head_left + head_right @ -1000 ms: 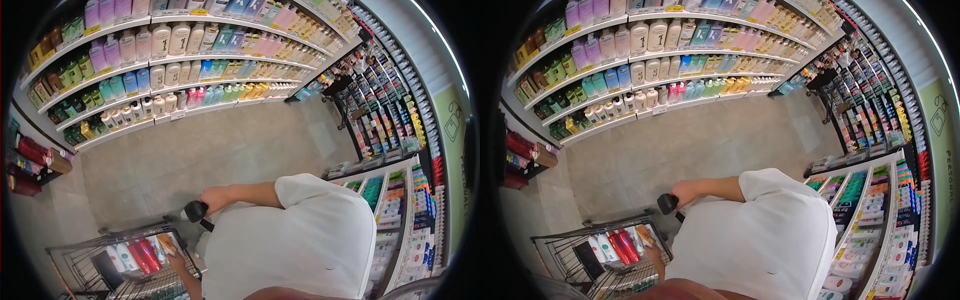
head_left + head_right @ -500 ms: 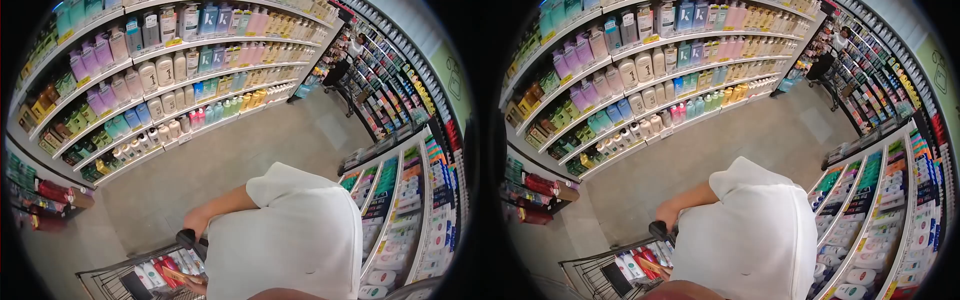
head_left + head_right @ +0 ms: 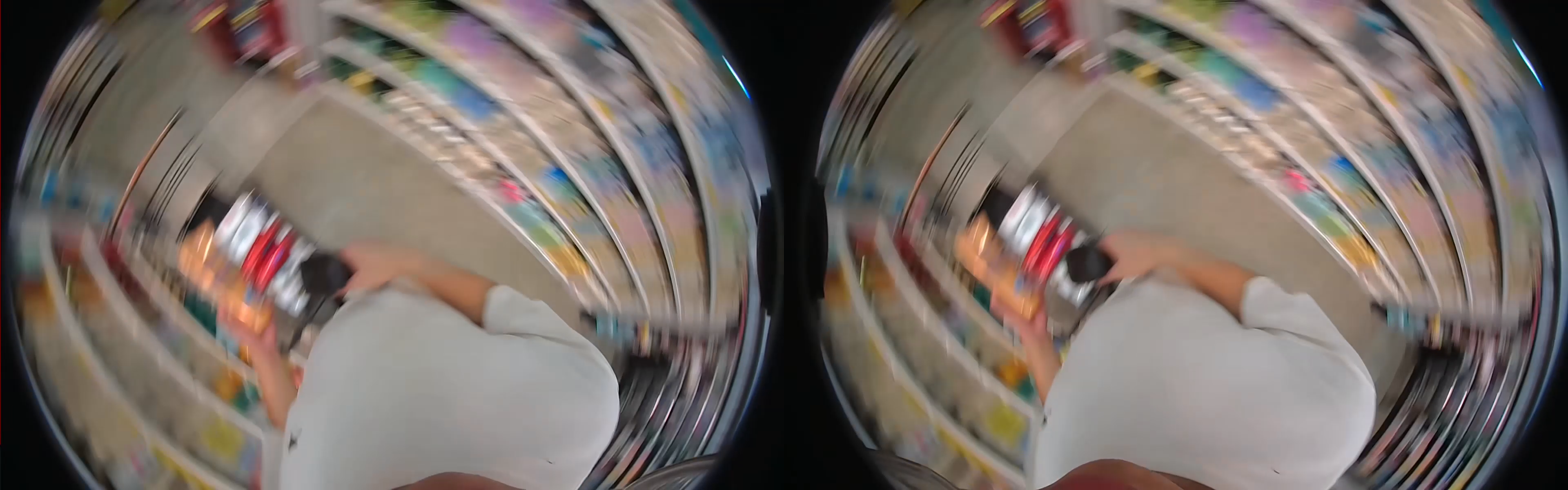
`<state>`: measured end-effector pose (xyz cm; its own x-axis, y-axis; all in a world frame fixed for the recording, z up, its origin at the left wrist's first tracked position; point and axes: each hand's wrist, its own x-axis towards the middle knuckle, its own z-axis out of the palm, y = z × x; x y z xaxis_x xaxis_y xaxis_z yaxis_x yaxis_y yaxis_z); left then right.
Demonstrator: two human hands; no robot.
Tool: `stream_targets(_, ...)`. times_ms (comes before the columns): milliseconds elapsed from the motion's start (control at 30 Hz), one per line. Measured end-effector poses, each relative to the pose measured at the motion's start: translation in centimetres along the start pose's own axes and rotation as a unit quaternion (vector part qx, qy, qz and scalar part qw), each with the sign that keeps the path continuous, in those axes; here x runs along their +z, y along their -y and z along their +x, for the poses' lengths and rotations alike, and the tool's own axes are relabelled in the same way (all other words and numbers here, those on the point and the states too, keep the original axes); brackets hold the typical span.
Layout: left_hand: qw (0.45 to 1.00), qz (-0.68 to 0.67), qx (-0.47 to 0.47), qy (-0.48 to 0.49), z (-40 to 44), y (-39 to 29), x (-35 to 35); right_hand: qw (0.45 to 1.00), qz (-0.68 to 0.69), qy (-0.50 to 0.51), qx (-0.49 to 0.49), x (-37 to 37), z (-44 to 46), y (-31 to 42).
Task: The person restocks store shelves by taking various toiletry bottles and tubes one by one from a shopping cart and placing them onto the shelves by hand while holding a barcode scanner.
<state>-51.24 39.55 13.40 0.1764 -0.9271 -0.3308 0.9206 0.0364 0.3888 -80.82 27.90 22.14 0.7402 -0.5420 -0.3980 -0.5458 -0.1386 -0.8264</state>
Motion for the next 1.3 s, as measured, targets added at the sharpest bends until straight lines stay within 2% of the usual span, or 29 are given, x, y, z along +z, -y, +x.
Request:
stream_targets(33, 0.999, 0.007, 0.027, -0.038, 0.0, -0.4, 1.5, 1.0, 0.007, -0.001, -0.021, 0.2, 0.6, 0.0)
stream_targets(67, 0.998, 0.044, 0.041, -0.035, -0.3, -0.8, 3.3, 0.994, 0.078, -0.015, -0.074, 1.1, 1.4, -0.8)
stream_targets(100, 0.992, 0.098, 0.066, -0.04, -0.4, -1.1, 4.6, 0.99, 0.133, 0.027, -0.027, 0.9, 1.0, 1.0)
stream_targets(133, 0.989, 0.124, 0.07, 0.031, -0.4, -1.1, 6.2, 0.983, 0.176, 0.051, 0.031, -0.4, 0.6, 2.9)
stream_targets(167, 0.988, 0.128, 0.092, -0.003, -1.3, -0.7, 8.9, 0.982, 0.174, 0.076, 0.016, -0.6, 0.9, 3.0)
stream_targets(267, 0.985, 0.138, 0.106, 0.019, -3.5, -0.2, 11.2, 0.974, 0.198, 0.109, -0.004, -0.1, 0.4, 2.9)
stream_targets(333, 0.985, 0.136, 0.106, -0.004, -4.9, 0.3, 11.8, 0.956, 0.197, 0.015, -0.217, 1.0, 0.7, 2.4)
stream_targets(367, 0.987, 0.127, 0.094, -0.02, -5.6, 0.1, 11.4, 0.955, 0.194, 0.023, -0.223, 1.4, 1.0, 2.6)
stream_targets(400, 0.986, 0.128, 0.106, -0.024, -6.2, 0.2, 11.2, 0.961, 0.13, 0.018, -0.244, 1.2, 1.1, 2.6)
stream_targets(433, 0.986, 0.143, 0.068, -0.043, -6.7, 0.4, 10.7, 0.962, 0.065, 0.012, -0.266, 0.8, 1.0, 2.7)
stream_targets(467, 0.985, 0.157, 0.036, -0.063, -7.4, 0.4, 10.0, 0.958, 0.062, 0.027, -0.28, 0.6, 0.9, 2.4)
stream_targets(533, 0.985, 0.124, 0.062, -0.105, -8.8, 1.9, 9.6, 0.966, 0.018, 0.042, -0.255, 1.3, 0.9, 1.3)
stream_targets(567, 0.982, 0.11, 0.096, -0.116, -9.9, 2.4, 9.7, 0.954, 0.052, -0.021, -0.294, 2.7, 1.1, -1.3)
stream_targets(600, 0.977, 0.095, 0.137, -0.13, -10.8, 2.3, 9.8, 0.936, -0.007, -0.041, -0.349, 3.3, 2.2, -3.4)
stream_targets(633, 0.983, 0.077, 0.16, -0.04, -11.7, 1.9, 8.6, 0.947, 0.179, -0.037, -0.263, 3.8, 1.3, -2.6)
stream_targets(667, 0.981, 0.066, 0.172, 0.054, -13.0, 1.3, 7.3, 0.962, 0.119, -0.012, -0.245, 3.7, 2.3, -3.6)
stream_targets(700, 0.974, 0.065, 0.214, 0.037, -15.2, 0.6, 7.4, 0.973, 0.055, -0.003, -0.223, 3.4, 3.3, -4.3)
stream_targets(733, 0.947, 0.1, 0.304, -0.01, -17.0, -0.1, 8.0, 0.968, 0.048, 0.025, -0.244, 3.7, 3.5, -3.3)
stream_targets(800, 0.869, 0.184, 0.44, -0.132, -21.0, -1.2, 8.3, 0.978, 0.142, 0.068, -0.136, 4.0, 2.5, -1.0)
stream_targets(833, 0.822, 0.252, 0.485, -0.163, -23.9, -1.7, 8.1, 0.976, 0.139, 0.078, -0.15, 4.2, 2.4, -1.0)
stream_targets(900, 0.613, 0.393, 0.627, -0.278, -27.5, -3.0, 6.4, 0.97, 0.145, 0.113, -0.157, 5.2, 2.9, -0.8)
stream_targets(967, 0.478, 0.347, 0.719, -0.367, -30.7, -4.4, 4.0, 0.966, 0.14, 0.135, -0.17, 6.2, 3.5, -0.6)
stream_targets(1033, 0.269, 0.414, 0.686, -0.535, -34.4, -6.1, 6.4, 0.964, 0.127, 0.148, -0.179, 7.1, 3.7, 0.3)
stream_targets(1100, 0.128, 0.415, 0.658, -0.616, -37.7, -8.5, 3.2, 0.958, 0.126, 0.172, -0.191, 7.8, 3.8, 1.2)
stream_targets(1133, 0.124, 0.41, 0.66, -0.617, -39.0, -9.4, 2.4, 0.953, 0.129, 0.19, -0.195, 8.2, 3.8, 1.6)
stream_targets(1200, 0.051, 0.416, 0.595, -0.686, -40.8, -10.8, 1.5, 0.951, 0.132, 0.192, -0.206, 9.0, 3.2, 2.9)
stream_targets(1267, 0.07, 0.398, 0.573, -0.713, -41.3, -12.1, 0.9, 0.927, 0.125, 0.191, -0.297, 9.6, 3.3, 3.3)
stream_targets(1300, 0.08, 0.397, 0.547, -0.733, -41.5, -12.7, -0.3, 0.935, 0.114, 0.197, -0.271, 9.4, 3.2, 3.5)
